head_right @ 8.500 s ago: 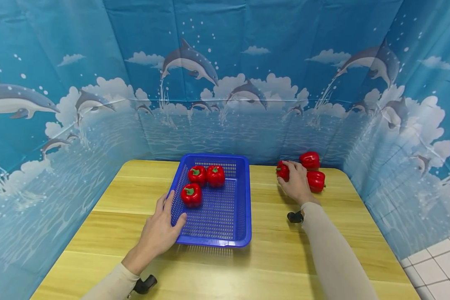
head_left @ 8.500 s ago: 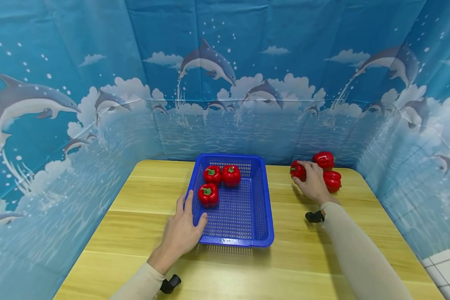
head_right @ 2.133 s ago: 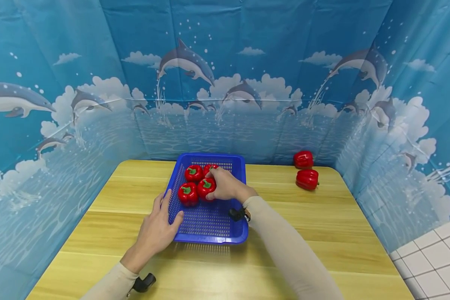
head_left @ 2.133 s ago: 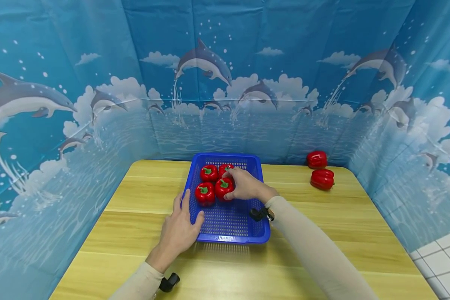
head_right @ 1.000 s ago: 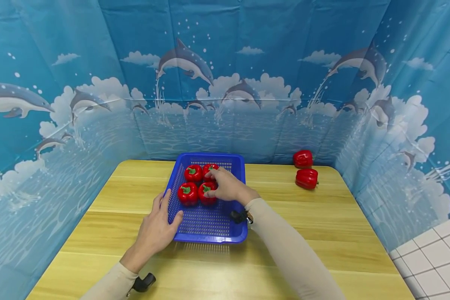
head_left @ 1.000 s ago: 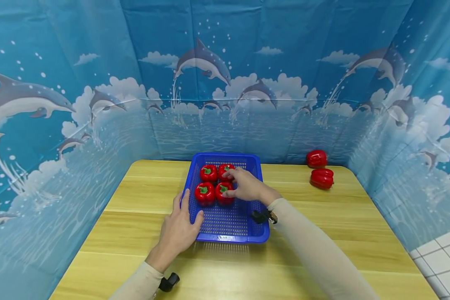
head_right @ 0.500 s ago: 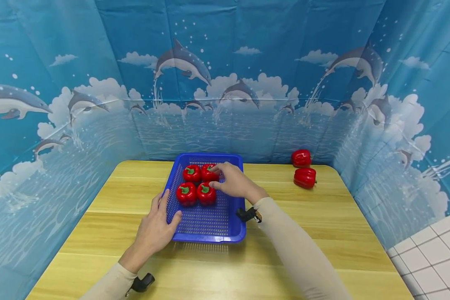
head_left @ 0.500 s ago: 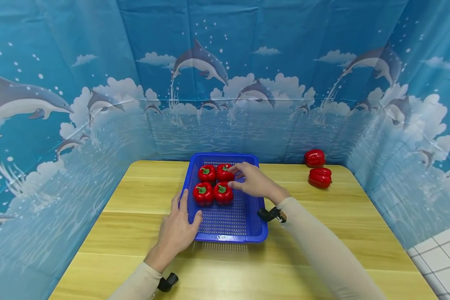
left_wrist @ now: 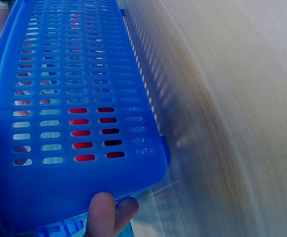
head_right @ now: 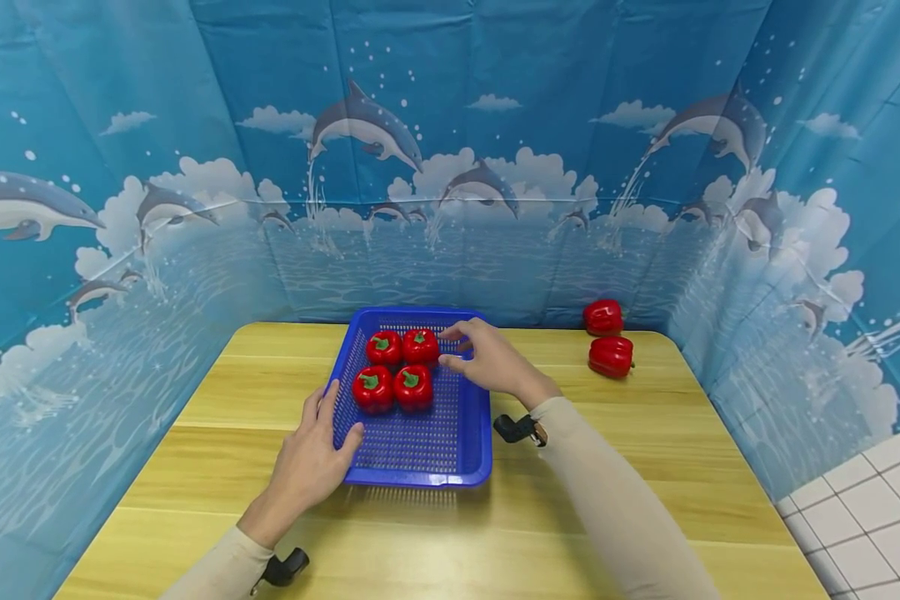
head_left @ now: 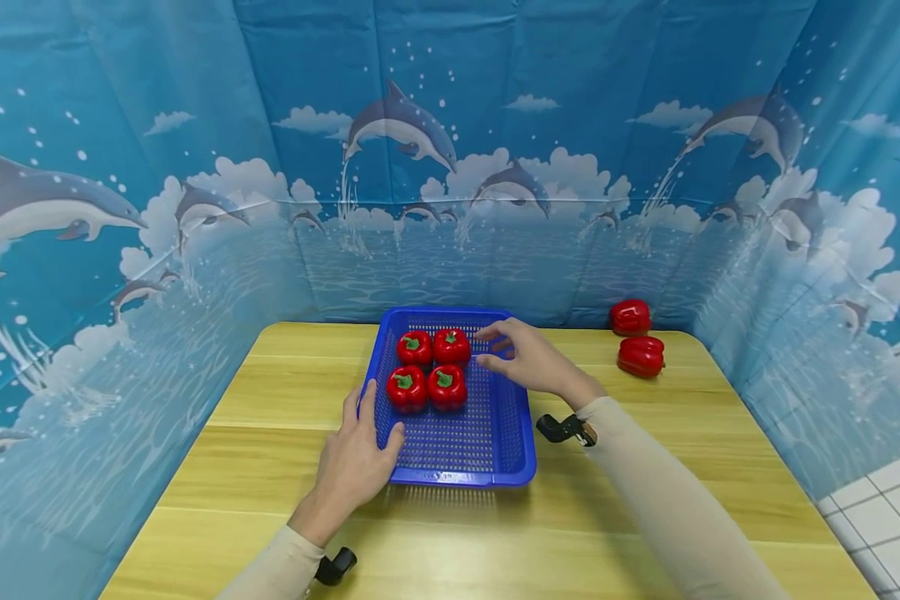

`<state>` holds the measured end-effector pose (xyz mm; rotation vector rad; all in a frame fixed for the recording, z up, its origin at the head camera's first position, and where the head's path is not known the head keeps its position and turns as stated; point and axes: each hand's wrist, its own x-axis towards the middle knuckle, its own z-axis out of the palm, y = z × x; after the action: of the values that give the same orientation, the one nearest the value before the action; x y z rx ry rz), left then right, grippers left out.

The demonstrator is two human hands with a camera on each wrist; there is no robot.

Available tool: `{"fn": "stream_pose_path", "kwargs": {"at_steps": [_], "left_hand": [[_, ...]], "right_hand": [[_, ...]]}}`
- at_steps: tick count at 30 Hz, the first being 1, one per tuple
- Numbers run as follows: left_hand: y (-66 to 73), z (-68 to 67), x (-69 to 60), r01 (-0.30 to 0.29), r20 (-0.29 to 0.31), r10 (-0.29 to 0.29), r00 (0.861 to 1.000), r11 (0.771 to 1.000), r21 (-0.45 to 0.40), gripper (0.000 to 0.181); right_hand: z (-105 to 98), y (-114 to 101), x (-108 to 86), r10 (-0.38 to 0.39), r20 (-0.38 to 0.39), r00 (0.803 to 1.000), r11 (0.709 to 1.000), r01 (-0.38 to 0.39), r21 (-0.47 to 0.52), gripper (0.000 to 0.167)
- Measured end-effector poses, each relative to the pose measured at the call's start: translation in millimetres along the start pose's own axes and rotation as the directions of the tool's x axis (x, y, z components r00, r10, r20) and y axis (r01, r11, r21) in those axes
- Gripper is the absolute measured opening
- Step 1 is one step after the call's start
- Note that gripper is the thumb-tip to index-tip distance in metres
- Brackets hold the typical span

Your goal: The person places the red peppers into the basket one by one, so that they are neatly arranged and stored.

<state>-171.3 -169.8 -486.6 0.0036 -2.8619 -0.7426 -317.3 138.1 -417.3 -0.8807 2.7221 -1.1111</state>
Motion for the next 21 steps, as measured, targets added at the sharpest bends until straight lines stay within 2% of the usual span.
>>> {"fn": "stream_pose_path", "kwargs": {"at_steps": [6,13,21], "left_hand": [[-0.5,1.2,-0.4,0.004,-0.002,-0.004,1.000,1.000,0.002,0.090],[-0.6,2.0,0.2,0.005,-0.004,-0.005,1.000,1.000,0.004,0.090],[-1.5,2.0,0.6,0.002,-0.003,-0.002,1.000,1.000,0.003,0.089]], "right_hand": [[-10.0,14.7,-9.2,0.003,-0.061,0.998,1.000,-0.004,-0.023,0.046],[-20.8,30.2,-18.8,0.022,-0.124,0.992,1.000,-0.022,0.005,0.043],[-29.0,50.3,-29.4,0.039,-0.175,0.984,0.999,-0.044,-0.025,0.042]]}}
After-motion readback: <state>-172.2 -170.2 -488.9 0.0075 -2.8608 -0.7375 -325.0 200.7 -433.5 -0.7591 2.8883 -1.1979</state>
